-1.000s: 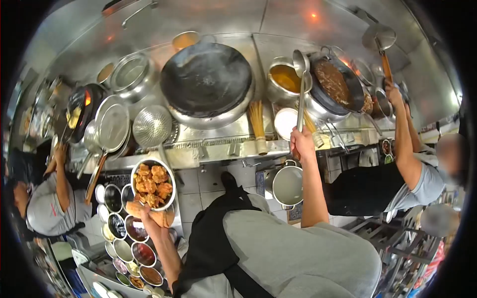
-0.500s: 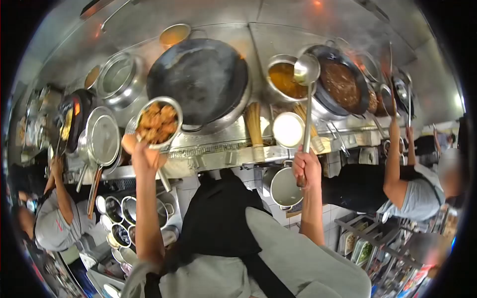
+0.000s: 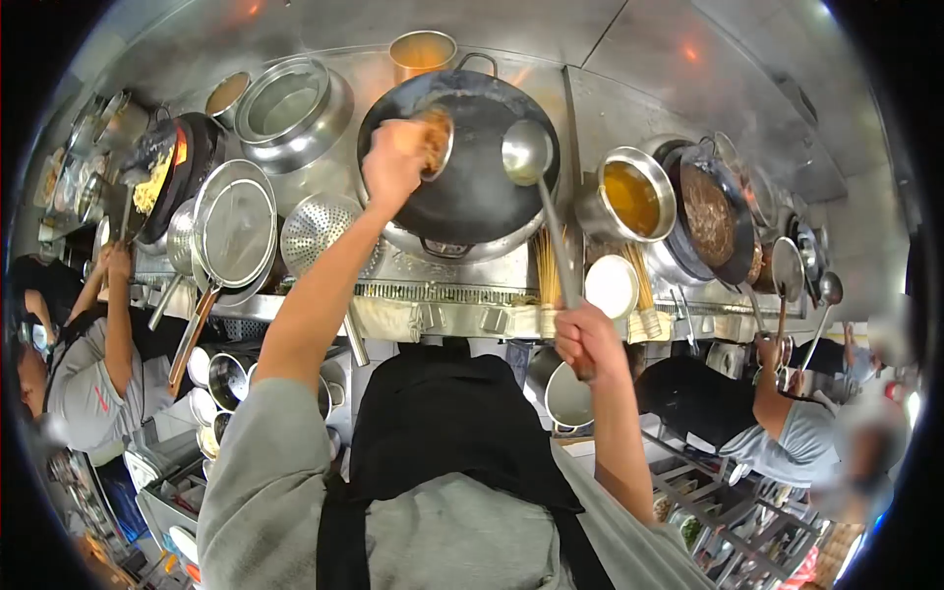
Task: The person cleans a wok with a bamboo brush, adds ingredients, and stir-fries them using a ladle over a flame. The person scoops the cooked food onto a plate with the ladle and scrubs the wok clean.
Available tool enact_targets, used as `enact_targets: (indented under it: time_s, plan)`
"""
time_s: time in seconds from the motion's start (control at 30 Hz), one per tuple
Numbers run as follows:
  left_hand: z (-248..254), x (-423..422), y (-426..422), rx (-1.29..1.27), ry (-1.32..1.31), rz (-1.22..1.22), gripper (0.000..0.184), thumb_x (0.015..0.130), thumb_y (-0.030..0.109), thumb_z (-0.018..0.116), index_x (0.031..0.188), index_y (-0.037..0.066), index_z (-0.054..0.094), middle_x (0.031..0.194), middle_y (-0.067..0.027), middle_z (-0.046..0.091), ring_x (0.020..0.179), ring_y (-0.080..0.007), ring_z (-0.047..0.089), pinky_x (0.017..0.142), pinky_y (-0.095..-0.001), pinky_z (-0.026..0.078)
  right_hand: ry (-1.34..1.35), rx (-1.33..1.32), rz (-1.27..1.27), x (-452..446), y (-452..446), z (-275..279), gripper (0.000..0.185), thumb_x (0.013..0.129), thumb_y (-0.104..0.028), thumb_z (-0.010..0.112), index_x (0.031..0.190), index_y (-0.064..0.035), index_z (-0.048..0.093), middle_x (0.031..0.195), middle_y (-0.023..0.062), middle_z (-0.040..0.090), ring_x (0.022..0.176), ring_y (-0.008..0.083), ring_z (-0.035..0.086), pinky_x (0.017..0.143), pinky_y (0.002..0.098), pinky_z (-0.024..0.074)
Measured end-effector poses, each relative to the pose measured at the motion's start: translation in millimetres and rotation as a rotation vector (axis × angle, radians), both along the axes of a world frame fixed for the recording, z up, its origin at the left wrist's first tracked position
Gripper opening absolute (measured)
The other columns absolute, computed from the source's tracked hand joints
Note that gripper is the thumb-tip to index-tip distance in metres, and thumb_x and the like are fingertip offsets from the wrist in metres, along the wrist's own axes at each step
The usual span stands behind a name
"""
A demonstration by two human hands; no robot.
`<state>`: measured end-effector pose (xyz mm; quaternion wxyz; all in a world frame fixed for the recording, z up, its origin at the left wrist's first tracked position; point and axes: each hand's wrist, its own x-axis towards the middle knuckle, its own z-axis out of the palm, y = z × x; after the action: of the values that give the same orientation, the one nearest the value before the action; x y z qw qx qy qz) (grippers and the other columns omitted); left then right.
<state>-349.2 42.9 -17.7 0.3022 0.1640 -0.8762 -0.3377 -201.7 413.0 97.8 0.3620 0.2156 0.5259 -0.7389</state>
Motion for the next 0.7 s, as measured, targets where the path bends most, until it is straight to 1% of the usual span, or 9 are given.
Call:
enact_targets:
  time_s: [0.07,0.13,0.27,0.4,0.47,0.53,0.6,0.63,0.7]
  plan:
    - [-4.7,-14.5,7.3,-0.223,-0.345,-0.235,0.037,0.087,0.034,0.068,0.116,0.014,0.060,0.113,-0.0167,0.071,0.095,-0.0377,0.072,0.080,-0.0520,0.056,0.079,0.138,0.104,-10.6,-24.1,-26.1,0.015,0.095,-0.007,0.053,0.109,-0.0042,0.052,0.063,-0.0034,0.043,0.043,0.0085,0.041,0.038,0.0276,0.0359]
    - [-19.2,-35.3,1.3,-0.418,-0.355,-0.388,0.028,0.094,0.030,0.061,0.116,0.013,0.057,0.111,-0.0196,0.071,0.092,-0.0379,0.073,0.076,-0.0529,0.057,0.162,0.261,0.214,-12.6,-37.1,-47.3,0.016,0.093,-0.007,0.054,0.109,-0.0046,0.051,0.064,-0.0030,0.044,0.044,0.0090,0.042,0.038,0.0275,0.0370]
    - [-8.6,-49.0,-7.9,-0.459,-0.162,-0.292,0.023,0.097,0.024,0.056,0.116,0.012,0.054,0.108,-0.0195,0.071,0.091,-0.0399,0.073,0.072,-0.0533,0.058,0.209,0.266,0.225,-6.1,-38.2,-70.3,0.019,0.091,-0.008,0.055,0.109,-0.0024,0.052,0.064,0.0001,0.049,0.043,0.0108,0.046,0.039,0.0279,0.0393]
    - [-9.9,-26.5,-20.1,-0.619,-0.440,-0.343,0.026,0.092,0.016,0.061,0.117,0.015,0.055,0.101,-0.0155,0.069,0.085,-0.0372,0.072,0.071,-0.0520,0.058,0.464,0.505,0.317,3.4,-33.5,-82.8,0.012,0.092,-0.008,0.057,0.100,-0.0006,0.054,0.063,0.0048,0.054,0.042,0.0152,0.051,0.040,0.0326,0.0434]
    - [-7.1,-29.8,-23.7,-0.532,-0.230,-0.202,0.021,0.095,0.020,0.058,0.112,0.008,0.053,0.102,-0.0169,0.069,0.085,-0.0402,0.071,0.072,-0.0506,0.058,0.564,0.584,0.264,4.4,-33.3,-81.7,0.021,0.089,-0.005,0.057,0.108,0.0007,0.053,0.065,0.0050,0.055,0.039,0.0130,0.049,0.037,0.0281,0.0392]
    - [19.8,-7.9,-14.3,-0.199,-0.056,0.051,0.034,0.086,0.023,0.070,0.111,0.007,0.052,0.103,-0.0214,0.069,0.092,-0.0439,0.068,0.080,-0.0530,0.054,0.562,0.499,0.249,-0.4,-32.6,-72.7,0.019,0.090,-0.004,0.056,0.108,0.0002,0.053,0.064,0.0022,0.052,0.039,0.0117,0.046,0.036,0.0270,0.0368]
    - [38.9,29.7,-1.7,0.217,0.141,0.273,0.044,0.079,0.022,0.074,0.113,0.005,0.053,0.100,-0.0212,0.068,0.092,-0.0424,0.068,0.081,-0.0507,0.053,0.296,0.048,0.049,-11.9,-33.7,-60.8,0.016,0.092,-0.003,0.052,0.108,-0.0029,0.054,0.063,-0.0011,0.047,0.041,0.0103,0.042,0.035,0.0269,0.0344]
    - [25.4,51.2,-3.8,0.195,0.223,0.307,0.047,0.077,0.020,0.075,0.115,0.003,0.053,0.101,-0.0206,0.067,0.092,-0.0404,0.068,0.081,-0.0489,0.053,0.081,-0.221,0.002,-24.9,-29.2,-61.2,0.020,0.093,-0.004,0.049,0.113,-0.0052,0.053,0.063,-0.0027,0.042,0.042,0.0100,0.039,0.035,0.0269,0.0327]
    - [14.2,114.5,-4.0,0.666,0.288,0.407,0.050,0.074,0.014,0.074,0.117,0.000,0.054,0.100,-0.0154,0.065,0.088,-0.0299,0.066,0.080,-0.0430,0.053,-0.142,-0.868,0.049,-52.9,-6.6,-100.8,0.025,0.095,-0.005,0.048,0.119,-0.0020,0.050,0.062,-0.0026,0.045,0.041,0.0079,0.042,0.034,0.0280,0.0314]
